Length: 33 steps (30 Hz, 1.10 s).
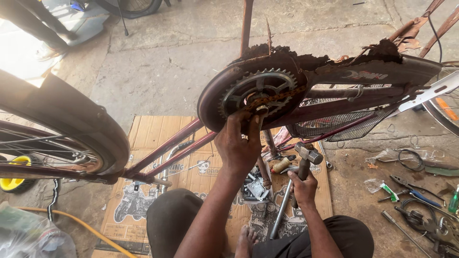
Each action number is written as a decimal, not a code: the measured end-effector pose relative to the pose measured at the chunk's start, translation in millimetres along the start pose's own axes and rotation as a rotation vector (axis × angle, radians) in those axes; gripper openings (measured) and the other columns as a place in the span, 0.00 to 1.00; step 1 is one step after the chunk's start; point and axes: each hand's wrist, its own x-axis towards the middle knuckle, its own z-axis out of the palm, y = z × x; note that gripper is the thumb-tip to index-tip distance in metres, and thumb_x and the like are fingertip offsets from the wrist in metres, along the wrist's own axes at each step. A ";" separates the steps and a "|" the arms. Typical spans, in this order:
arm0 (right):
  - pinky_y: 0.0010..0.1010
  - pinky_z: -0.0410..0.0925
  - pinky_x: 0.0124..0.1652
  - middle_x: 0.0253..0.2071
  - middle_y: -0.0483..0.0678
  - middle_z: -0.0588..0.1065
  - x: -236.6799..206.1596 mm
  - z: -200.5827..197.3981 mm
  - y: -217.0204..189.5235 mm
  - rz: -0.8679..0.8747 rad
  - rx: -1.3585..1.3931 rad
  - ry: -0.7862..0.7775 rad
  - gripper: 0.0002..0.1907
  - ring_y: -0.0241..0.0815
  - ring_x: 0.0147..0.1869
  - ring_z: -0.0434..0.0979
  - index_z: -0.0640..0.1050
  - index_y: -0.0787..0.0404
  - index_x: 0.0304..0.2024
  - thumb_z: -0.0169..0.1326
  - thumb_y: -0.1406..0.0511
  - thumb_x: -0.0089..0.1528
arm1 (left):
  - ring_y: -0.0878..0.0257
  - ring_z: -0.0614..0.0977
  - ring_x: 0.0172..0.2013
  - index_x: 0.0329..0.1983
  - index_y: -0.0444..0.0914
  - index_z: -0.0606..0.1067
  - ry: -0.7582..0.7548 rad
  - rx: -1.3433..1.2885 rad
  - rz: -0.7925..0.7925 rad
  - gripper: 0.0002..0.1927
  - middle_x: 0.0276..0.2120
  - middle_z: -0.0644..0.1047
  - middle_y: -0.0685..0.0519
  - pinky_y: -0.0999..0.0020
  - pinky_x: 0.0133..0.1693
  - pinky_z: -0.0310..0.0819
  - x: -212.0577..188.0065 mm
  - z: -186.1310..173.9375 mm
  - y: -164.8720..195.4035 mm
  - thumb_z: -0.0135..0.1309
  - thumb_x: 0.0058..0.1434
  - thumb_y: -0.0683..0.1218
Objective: The person applies lubricant to the bicycle chain and crankset, then uses a hammer and metal rod to strike the crank arm and pedal area. The person works on the bicycle while sitting on the floor in a workshop environment.
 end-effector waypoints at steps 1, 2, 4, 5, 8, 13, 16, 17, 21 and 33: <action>0.27 0.63 0.18 0.19 0.45 0.70 -0.1 0.5 -0.5 -0.015 0.006 -0.006 0.10 0.34 0.17 0.69 0.75 0.65 0.37 0.63 0.67 0.59 | 0.60 0.87 0.31 0.46 0.37 0.72 -0.005 -0.007 -0.003 0.12 0.33 0.82 0.50 0.67 0.31 0.78 -0.1 -0.8 0.1 0.63 0.66 0.44; 0.26 0.64 0.19 0.19 0.45 0.70 -0.2 1.3 -1.1 -0.030 0.012 -0.011 0.10 0.33 0.17 0.69 0.75 0.65 0.37 0.63 0.67 0.59 | 0.60 0.87 0.31 0.46 0.37 0.72 0.001 0.001 0.013 0.14 0.33 0.82 0.50 0.67 0.31 0.78 0.0 -1.4 0.0 0.63 0.65 0.45; 0.26 0.64 0.19 0.20 0.44 0.70 -0.8 3.1 -2.6 -0.051 0.018 -0.012 0.10 0.33 0.18 0.70 0.75 0.65 0.37 0.63 0.67 0.59 | 0.59 0.87 0.32 0.47 0.37 0.72 0.012 0.017 0.041 0.17 0.34 0.82 0.50 0.67 0.32 0.79 0.3 -1.9 0.4 0.65 0.62 0.46; 0.26 0.64 0.19 0.20 0.44 0.70 -1.2 4.0 -3.5 -0.057 0.019 -0.009 0.10 0.33 0.18 0.70 0.75 0.65 0.37 0.63 0.67 0.59 | 0.59 0.86 0.31 0.46 0.37 0.72 0.015 0.030 0.040 0.16 0.33 0.82 0.50 0.67 0.31 0.78 0.6 -1.8 0.8 0.66 0.62 0.47; 0.26 0.64 0.20 0.21 0.44 0.71 -3.0 6.7 -6.2 -0.061 0.002 -0.002 0.10 0.33 0.18 0.70 0.76 0.65 0.36 0.64 0.68 0.59 | 0.60 0.85 0.28 0.41 0.38 0.73 0.036 0.081 0.032 0.17 0.29 0.81 0.51 0.66 0.28 0.76 3.5 -1.0 1.2 0.68 0.60 0.50; 0.26 0.64 0.19 0.22 0.45 0.72 -7.9 9.1 -11.0 -0.072 -0.072 0.001 0.11 0.33 0.18 0.70 0.76 0.66 0.36 0.64 0.67 0.58 | 0.61 0.82 0.24 0.36 0.39 0.73 0.082 0.127 0.032 0.21 0.26 0.79 0.52 0.65 0.23 0.73 15.0 -3.6 0.3 0.69 0.58 0.57; 0.25 0.64 0.20 0.23 0.45 0.72 -11.2 10.7 -15.2 -0.073 -0.086 0.002 0.11 0.32 0.19 0.70 0.76 0.66 0.36 0.65 0.67 0.58 | 0.62 0.83 0.24 0.36 0.40 0.73 0.127 0.107 -0.019 0.20 0.27 0.79 0.53 0.67 0.24 0.75 21.0 -7.8 -0.8 0.68 0.62 0.57; 0.25 0.65 0.20 0.23 0.45 0.72 -12.3 11.2 -17.1 -0.083 -0.103 0.004 0.11 0.32 0.19 0.71 0.76 0.66 0.36 0.64 0.67 0.58 | 0.62 0.83 0.24 0.36 0.40 0.73 0.116 0.089 -0.007 0.21 0.26 0.79 0.53 0.67 0.24 0.74 22.2 -9.1 -0.9 0.68 0.61 0.58; 0.26 0.67 0.21 0.23 0.45 0.73 -15.9 14.7 -24.9 -0.114 -0.140 0.016 0.12 0.33 0.20 0.72 0.77 0.66 0.36 0.65 0.66 0.58 | 0.60 0.82 0.24 0.39 0.39 0.74 0.043 0.130 0.056 0.22 0.26 0.79 0.52 0.64 0.25 0.74 24.2 -11.7 -1.2 0.68 0.58 0.59; 0.28 0.67 0.25 0.25 0.44 0.75 -23.2 13.7 -37.1 -0.159 -0.245 0.028 0.14 0.33 0.24 0.73 0.79 0.65 0.39 0.65 0.62 0.57 | 0.56 0.83 0.28 0.44 0.38 0.74 -0.029 0.127 0.072 0.19 0.32 0.80 0.49 0.63 0.27 0.76 19.1 -11.6 -5.5 0.66 0.60 0.55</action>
